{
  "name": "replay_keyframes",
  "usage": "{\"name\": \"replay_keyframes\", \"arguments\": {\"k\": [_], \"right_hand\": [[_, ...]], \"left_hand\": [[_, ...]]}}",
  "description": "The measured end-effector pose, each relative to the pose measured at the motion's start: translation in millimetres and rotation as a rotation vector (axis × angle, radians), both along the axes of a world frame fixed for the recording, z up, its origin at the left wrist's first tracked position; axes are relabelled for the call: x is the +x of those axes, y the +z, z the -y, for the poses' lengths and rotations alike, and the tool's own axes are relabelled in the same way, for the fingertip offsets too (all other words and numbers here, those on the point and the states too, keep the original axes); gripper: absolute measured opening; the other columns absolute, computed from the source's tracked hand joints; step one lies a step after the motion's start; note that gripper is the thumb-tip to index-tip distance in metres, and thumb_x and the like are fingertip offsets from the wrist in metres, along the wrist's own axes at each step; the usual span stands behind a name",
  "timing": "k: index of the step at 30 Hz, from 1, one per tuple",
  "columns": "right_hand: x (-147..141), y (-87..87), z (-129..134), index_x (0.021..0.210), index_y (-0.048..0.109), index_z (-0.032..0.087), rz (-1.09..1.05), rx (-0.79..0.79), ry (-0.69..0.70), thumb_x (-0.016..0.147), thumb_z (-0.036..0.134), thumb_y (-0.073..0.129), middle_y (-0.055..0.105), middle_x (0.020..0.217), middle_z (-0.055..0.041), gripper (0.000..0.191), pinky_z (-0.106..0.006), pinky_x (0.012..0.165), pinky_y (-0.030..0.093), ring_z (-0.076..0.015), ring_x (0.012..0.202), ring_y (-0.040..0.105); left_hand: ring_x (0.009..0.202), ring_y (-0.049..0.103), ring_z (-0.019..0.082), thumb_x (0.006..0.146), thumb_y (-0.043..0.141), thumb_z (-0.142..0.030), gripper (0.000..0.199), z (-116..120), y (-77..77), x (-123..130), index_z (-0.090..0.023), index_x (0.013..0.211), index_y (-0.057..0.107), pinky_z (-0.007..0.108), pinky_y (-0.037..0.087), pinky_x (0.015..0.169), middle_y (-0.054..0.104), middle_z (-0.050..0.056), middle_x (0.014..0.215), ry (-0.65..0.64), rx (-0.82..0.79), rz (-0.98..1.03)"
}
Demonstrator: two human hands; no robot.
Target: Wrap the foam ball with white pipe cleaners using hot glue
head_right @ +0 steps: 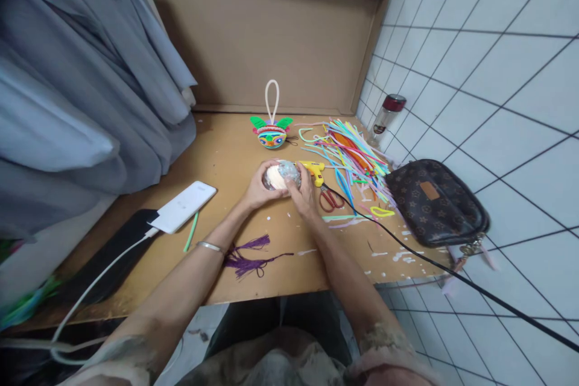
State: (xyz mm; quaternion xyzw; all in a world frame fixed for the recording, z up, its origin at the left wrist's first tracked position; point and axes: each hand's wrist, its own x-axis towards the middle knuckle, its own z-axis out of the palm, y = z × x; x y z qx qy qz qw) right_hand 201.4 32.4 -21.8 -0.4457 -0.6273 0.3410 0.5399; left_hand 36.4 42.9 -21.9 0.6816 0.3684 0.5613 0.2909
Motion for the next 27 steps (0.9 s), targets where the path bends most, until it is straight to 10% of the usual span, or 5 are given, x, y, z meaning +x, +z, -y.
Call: {"name": "replay_keyframes", "arguments": {"k": [19,27], "right_hand": [[11,14.5,4,0.134,0.057,0.023,0.085,0.043,0.138,0.088,0.062,0.058,0.059,0.136,-0.0099,0.061,-0.042,0.117,0.039,-0.0260,0.130,0.054],[9,16.2,31,0.136,0.057,0.021,0.287,0.218,-0.124,0.097,0.046,0.045,0.061,0.134,-0.0145,0.047,-0.047,0.113,0.044,-0.0270,0.129,0.055]], "left_hand": [[0.133,0.055,0.031,0.062,0.087,-0.025,0.074,12,1.0,0,-0.023,0.127,0.053,0.051,0.048,0.112,0.053,0.014,0.139,0.005,0.288,-0.268],[0.130,0.056,0.032,0.057,0.086,-0.031,0.071,5,1.4,-1,-0.023,0.120,0.055,0.050,0.045,0.114,0.057,0.011,0.131,0.207,0.198,-0.240]]}}
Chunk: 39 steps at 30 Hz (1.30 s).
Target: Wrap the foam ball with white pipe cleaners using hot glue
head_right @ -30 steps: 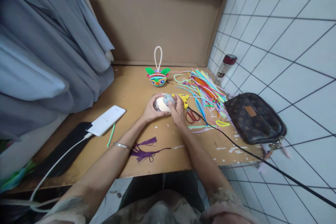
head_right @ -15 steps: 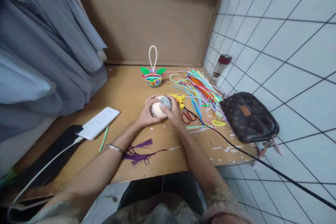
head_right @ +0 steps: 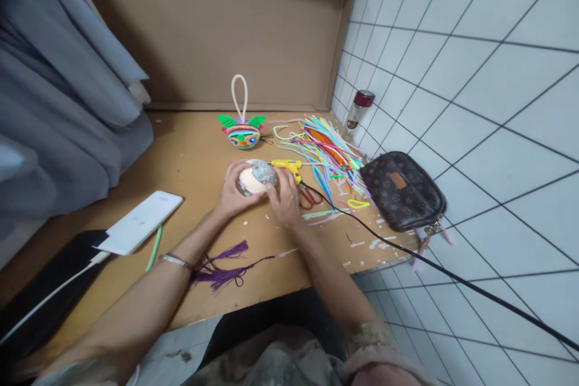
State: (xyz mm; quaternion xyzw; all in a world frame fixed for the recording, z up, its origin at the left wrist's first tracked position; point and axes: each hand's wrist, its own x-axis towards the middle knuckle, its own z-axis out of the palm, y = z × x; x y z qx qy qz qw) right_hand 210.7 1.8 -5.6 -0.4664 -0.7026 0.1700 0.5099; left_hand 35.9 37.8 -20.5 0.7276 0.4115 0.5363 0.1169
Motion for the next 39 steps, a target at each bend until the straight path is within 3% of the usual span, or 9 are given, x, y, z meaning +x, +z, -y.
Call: {"name": "replay_keyframes", "arguments": {"k": [6,11,14,18,23,28,31,34,39], "right_hand": [[47,-5.2,76,0.096,0.068,0.025,0.337,0.234,-0.119,0.094,0.021,0.049,0.071,0.097,-0.0073,0.019,-0.044,0.090,0.051,-0.0245,0.098,0.064],[111,-29.2,101,0.095,0.069,0.023,0.496,0.171,-0.490,0.089,0.015,0.047,0.072,0.097,-0.0098,0.024,-0.046,0.091,0.049,-0.0265,0.098,0.063],[151,-28.8,81,0.114,0.069,0.019,0.513,0.152,-0.630,0.088,0.013,0.040,0.070,0.116,-0.0156,0.039,-0.050,0.101,0.048,-0.0290,0.115,0.060],[191,0.0,19,0.128,0.064,0.013,0.445,0.098,-0.708,0.090,0.017,0.034,0.065,0.129,-0.0198,0.048,-0.051,0.108,0.044,-0.0297,0.122,0.057],[202,44.1,-66,0.143,0.051,-0.001,0.619,-0.346,-0.765,0.098,0.023,0.029,0.059,0.139,-0.0294,0.055,-0.045,0.107,0.043,-0.0321,0.129,0.055],[197,55.1,-122,0.104,0.075,0.002,0.707,-0.554,-0.694,0.093,0.020,0.050,0.076,0.104,-0.0254,0.034,-0.032,0.084,0.048,-0.0286,0.099,0.069],[195,52.7,-134,0.093,0.077,0.008,0.748,-0.624,-0.641,0.085,0.018,0.062,0.077,0.089,-0.0173,0.020,-0.029,0.073,0.046,-0.0255,0.088,0.070],[191,50.4,-127,0.101,0.075,0.012,0.772,-0.577,-0.602,0.084,0.020,0.063,0.077,0.097,-0.0142,0.022,-0.030,0.072,0.044,-0.0254,0.090,0.067],[182,46.2,-101,0.118,0.066,0.010,0.858,-0.245,-0.627,0.092,0.012,0.042,0.064,0.122,-0.0232,0.035,-0.037,0.085,0.040,-0.0308,0.108,0.056]], "left_hand": [[0.125,0.058,0.031,0.059,0.083,-0.030,0.071,-5,1.0,-8,-0.022,0.123,0.053,0.047,0.047,0.112,0.056,0.010,0.129,0.122,-0.054,0.142],[0.123,0.059,0.031,0.060,0.082,-0.034,0.070,-5,0.7,-5,-0.020,0.123,0.054,0.047,0.048,0.111,0.056,0.011,0.128,0.091,-0.104,0.143],[0.126,0.058,0.032,0.058,0.083,-0.032,0.070,-3,0.5,-3,-0.021,0.122,0.056,0.049,0.047,0.113,0.057,0.011,0.128,0.061,-0.085,0.100],[0.127,0.057,0.032,0.057,0.083,-0.029,0.070,-3,0.6,-2,-0.023,0.121,0.056,0.049,0.047,0.113,0.057,0.010,0.128,0.063,-0.079,0.068],[0.127,0.057,0.032,0.057,0.084,-0.031,0.068,-5,1.4,-6,-0.023,0.119,0.056,0.049,0.047,0.113,0.057,0.010,0.127,0.116,-0.033,0.088],[0.124,0.058,0.031,0.059,0.084,-0.034,0.068,-7,1.7,-15,-0.023,0.120,0.055,0.049,0.048,0.112,0.056,0.009,0.125,0.189,-0.062,0.151],[0.124,0.058,0.031,0.060,0.084,-0.035,0.069,-7,1.0,-16,-0.022,0.121,0.054,0.049,0.048,0.112,0.056,0.009,0.126,0.191,-0.081,0.158],[0.125,0.058,0.031,0.060,0.083,-0.036,0.068,-7,-0.3,-15,-0.022,0.121,0.054,0.048,0.048,0.113,0.055,0.010,0.127,0.176,-0.082,0.141],[0.124,0.059,0.032,0.059,0.083,-0.032,0.068,-8,-1.0,-12,-0.022,0.121,0.055,0.049,0.048,0.112,0.057,0.010,0.127,0.158,-0.048,0.106]]}}
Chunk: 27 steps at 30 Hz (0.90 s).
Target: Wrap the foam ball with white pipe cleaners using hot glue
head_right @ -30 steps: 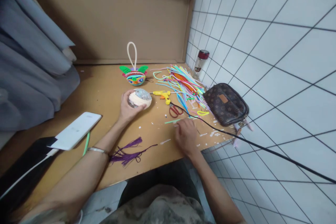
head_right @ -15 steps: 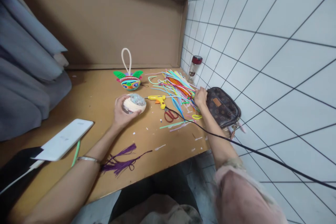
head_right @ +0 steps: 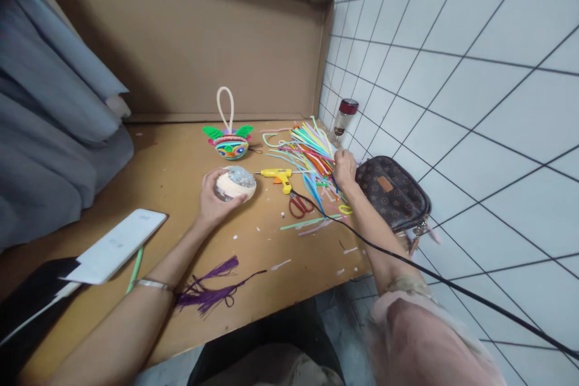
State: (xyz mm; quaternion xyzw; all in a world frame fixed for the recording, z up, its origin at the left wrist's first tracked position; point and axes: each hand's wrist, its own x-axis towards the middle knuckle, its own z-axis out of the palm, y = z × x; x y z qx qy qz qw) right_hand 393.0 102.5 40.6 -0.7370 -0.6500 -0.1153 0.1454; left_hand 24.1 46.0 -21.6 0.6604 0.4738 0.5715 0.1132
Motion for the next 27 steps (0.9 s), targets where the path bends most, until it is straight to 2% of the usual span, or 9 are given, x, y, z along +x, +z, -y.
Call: {"name": "replay_keyframes", "arguments": {"k": [3,6,9,15,19,21,23,25,27], "right_hand": [[-1,-5.8,7,0.112,0.067,0.008,0.161,0.108,0.066,0.097,0.013,0.033,0.062,0.114,-0.0250,0.038,-0.042,0.086,0.037,-0.0331,0.104,0.052],[2,-13.4,10,0.107,0.069,0.007,0.251,0.023,0.151,0.095,0.009,0.033,0.063,0.110,-0.0249,0.038,-0.044,0.088,0.038,-0.0329,0.102,0.052],[7,-19.0,14,0.103,0.071,0.007,0.296,-0.015,0.240,0.092,0.009,0.040,0.064,0.115,-0.0245,0.033,-0.045,0.095,0.038,-0.0336,0.108,0.052],[15,-25.4,15,0.112,0.070,0.004,0.234,0.015,0.376,0.090,0.010,0.042,0.059,0.136,-0.0271,0.036,-0.048,0.103,0.041,-0.0344,0.120,0.050],[16,-26.4,11,0.115,0.070,0.005,0.088,0.012,0.438,0.077,0.011,0.050,0.058,0.142,-0.0250,0.044,-0.047,0.109,0.040,-0.0331,0.126,0.051],[16,-23.2,11,0.112,0.071,0.007,-0.039,0.003,0.438,0.075,0.014,0.049,0.064,0.134,-0.0229,0.043,-0.046,0.109,0.041,-0.0317,0.124,0.055],[15,-17.2,11,0.112,0.070,0.009,-0.124,0.004,0.413,0.081,0.018,0.045,0.070,0.123,-0.0202,0.042,-0.043,0.105,0.043,-0.0297,0.116,0.060],[13,-9.0,9,0.117,0.068,0.010,-0.205,0.014,0.347,0.088,0.025,0.040,0.073,0.115,-0.0172,0.042,-0.040,0.100,0.046,-0.0275,0.107,0.064],[9,0.1,4,0.120,0.066,0.013,-0.319,-0.002,0.218,0.096,0.032,0.033,0.074,0.114,-0.0143,0.045,-0.035,0.094,0.048,-0.0248,0.104,0.065]], "left_hand": [[0.125,0.058,0.031,0.060,0.083,-0.032,0.067,0,0.9,0,-0.023,0.120,0.055,0.049,0.048,0.112,0.057,0.009,0.127,0.006,-0.007,-0.014],[0.126,0.058,0.031,0.061,0.082,-0.032,0.066,0,1.7,0,-0.023,0.120,0.055,0.049,0.047,0.113,0.057,0.009,0.128,0.003,-0.025,-0.013],[0.127,0.058,0.032,0.060,0.082,-0.033,0.068,0,1.4,1,-0.023,0.121,0.055,0.050,0.047,0.114,0.057,0.010,0.130,-0.016,-0.031,-0.007],[0.125,0.059,0.032,0.061,0.082,-0.035,0.067,-2,-1.3,1,-0.023,0.121,0.056,0.049,0.048,0.112,0.057,0.010,0.129,-0.019,-0.028,0.000],[0.123,0.060,0.032,0.060,0.081,-0.036,0.066,-3,-1.9,1,-0.022,0.120,0.056,0.049,0.049,0.110,0.058,0.011,0.128,-0.017,-0.027,0.000],[0.123,0.060,0.032,0.061,0.081,-0.036,0.066,-3,-1.6,1,-0.023,0.121,0.056,0.049,0.049,0.111,0.058,0.010,0.127,-0.015,-0.033,0.001],[0.124,0.059,0.032,0.061,0.081,-0.036,0.067,-3,-1.2,1,-0.023,0.121,0.056,0.049,0.049,0.111,0.058,0.010,0.128,-0.015,-0.037,0.002],[0.125,0.059,0.032,0.060,0.082,-0.035,0.067,-3,-0.8,2,-0.023,0.121,0.056,0.049,0.048,0.112,0.058,0.010,0.128,-0.014,-0.042,0.002],[0.125,0.059,0.032,0.060,0.082,-0.034,0.067,-3,-0.4,1,-0.023,0.121,0.056,0.049,0.048,0.112,0.058,0.010,0.128,-0.011,-0.047,0.000]]}}
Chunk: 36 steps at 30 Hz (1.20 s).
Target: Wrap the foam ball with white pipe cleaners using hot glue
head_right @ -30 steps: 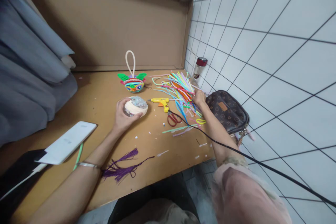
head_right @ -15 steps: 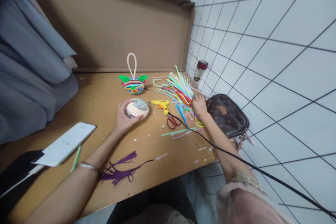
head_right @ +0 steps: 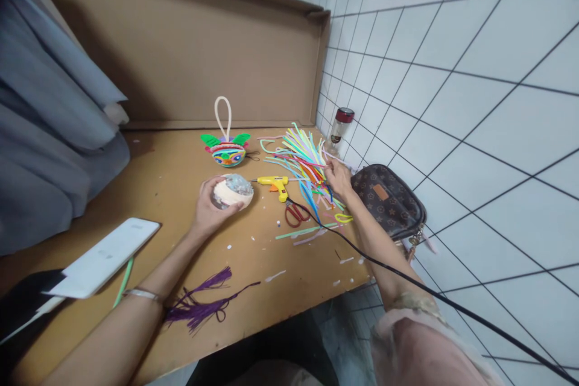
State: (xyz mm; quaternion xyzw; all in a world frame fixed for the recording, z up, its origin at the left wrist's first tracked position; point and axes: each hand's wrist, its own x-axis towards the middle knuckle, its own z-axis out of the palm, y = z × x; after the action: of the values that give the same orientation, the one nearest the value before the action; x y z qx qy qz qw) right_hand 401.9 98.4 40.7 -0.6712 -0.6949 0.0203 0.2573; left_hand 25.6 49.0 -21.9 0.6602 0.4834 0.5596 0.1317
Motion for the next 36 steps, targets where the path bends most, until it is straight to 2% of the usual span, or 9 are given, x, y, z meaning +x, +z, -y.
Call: {"name": "replay_keyframes", "arguments": {"k": [4,7,9,15,23,30,32,33,36], "right_hand": [[-10,14.5,-21,0.109,0.071,0.015,-0.091,-0.153,-0.221,0.102,0.037,0.022,0.077,0.103,-0.0121,0.054,-0.030,0.084,0.050,-0.0218,0.093,0.069],[-18,17.3,-39,0.103,0.075,0.014,-0.054,-0.202,-0.303,0.098,0.038,0.041,0.077,0.104,-0.0157,0.042,-0.034,0.084,0.051,-0.0278,0.098,0.070],[-22,16.1,-47,0.103,0.077,0.016,-0.027,-0.227,-0.344,0.093,0.032,0.052,0.076,0.109,-0.0165,0.031,-0.037,0.087,0.051,-0.0312,0.105,0.070],[-20,12.5,-60,0.111,0.077,0.015,0.017,-0.272,-0.394,0.091,0.022,0.053,0.073,0.119,-0.0189,0.032,-0.037,0.091,0.052,-0.0320,0.113,0.069],[-17,11.7,-69,0.102,0.076,0.009,-0.045,-0.257,-0.393,0.080,0.011,0.060,0.075,0.104,-0.0191,0.027,-0.033,0.087,0.051,-0.0287,0.103,0.069],[-25,18.4,-61,0.104,0.068,0.016,-0.189,0.038,-0.460,0.091,0.021,0.041,0.070,0.100,-0.0122,0.030,-0.037,0.087,0.050,-0.0244,0.097,0.064],[-25,25.1,-63,0.094,0.062,0.019,-0.262,0.200,-0.411,0.090,0.023,0.042,0.068,0.098,-0.0079,0.021,-0.035,0.090,0.049,-0.0213,0.098,0.062],[-25,29.2,-65,0.088,0.058,0.020,-0.372,0.370,-0.346,0.089,0.024,0.044,0.066,0.092,-0.0059,0.015,-0.035,0.090,0.049,-0.0201,0.093,0.061],[-30,43.6,-68,0.087,0.048,0.024,-0.692,0.688,-0.139,0.092,0.030,0.044,0.061,0.079,0.0004,0.009,-0.034,0.078,0.053,-0.0163,0.075,0.062]], "left_hand": [[0.125,0.059,0.031,0.061,0.081,-0.034,0.067,0,0.6,0,-0.021,0.122,0.056,0.048,0.048,0.113,0.058,0.010,0.130,0.002,-0.012,-0.008],[0.126,0.059,0.032,0.061,0.080,-0.035,0.067,0,0.6,0,-0.021,0.122,0.056,0.048,0.048,0.113,0.057,0.011,0.132,-0.002,-0.017,-0.003],[0.126,0.059,0.032,0.061,0.080,-0.035,0.067,0,0.4,0,-0.021,0.122,0.056,0.048,0.047,0.113,0.057,0.011,0.132,-0.002,-0.020,0.000],[0.127,0.058,0.032,0.061,0.081,-0.037,0.068,1,0.4,0,-0.021,0.123,0.056,0.048,0.048,0.112,0.057,0.011,0.133,-0.009,-0.015,0.000],[0.126,0.059,0.032,0.061,0.082,-0.036,0.068,-2,-3.5,0,-0.021,0.123,0.057,0.049,0.049,0.111,0.058,0.011,0.132,-0.016,0.030,-0.002],[0.128,0.058,0.031,0.061,0.083,-0.032,0.070,-2,-5.1,-1,-0.021,0.125,0.056,0.049,0.049,0.111,0.056,0.012,0.134,-0.043,0.045,-0.011],[0.128,0.058,0.031,0.062,0.083,-0.032,0.070,-2,-4.4,-1,-0.021,0.125,0.056,0.048,0.049,0.111,0.056,0.012,0.135,-0.048,0.044,-0.021],[0.129,0.058,0.031,0.062,0.083,-0.032,0.069,-1,-4.1,-1,-0.021,0.125,0.056,0.048,0.049,0.112,0.056,0.012,0.135,-0.052,0.042,-0.025],[0.129,0.057,0.031,0.061,0.084,-0.031,0.070,-1,-3.8,-1,-0.021,0.124,0.056,0.049,0.049,0.112,0.056,0.012,0.135,-0.052,0.038,-0.034]]}}
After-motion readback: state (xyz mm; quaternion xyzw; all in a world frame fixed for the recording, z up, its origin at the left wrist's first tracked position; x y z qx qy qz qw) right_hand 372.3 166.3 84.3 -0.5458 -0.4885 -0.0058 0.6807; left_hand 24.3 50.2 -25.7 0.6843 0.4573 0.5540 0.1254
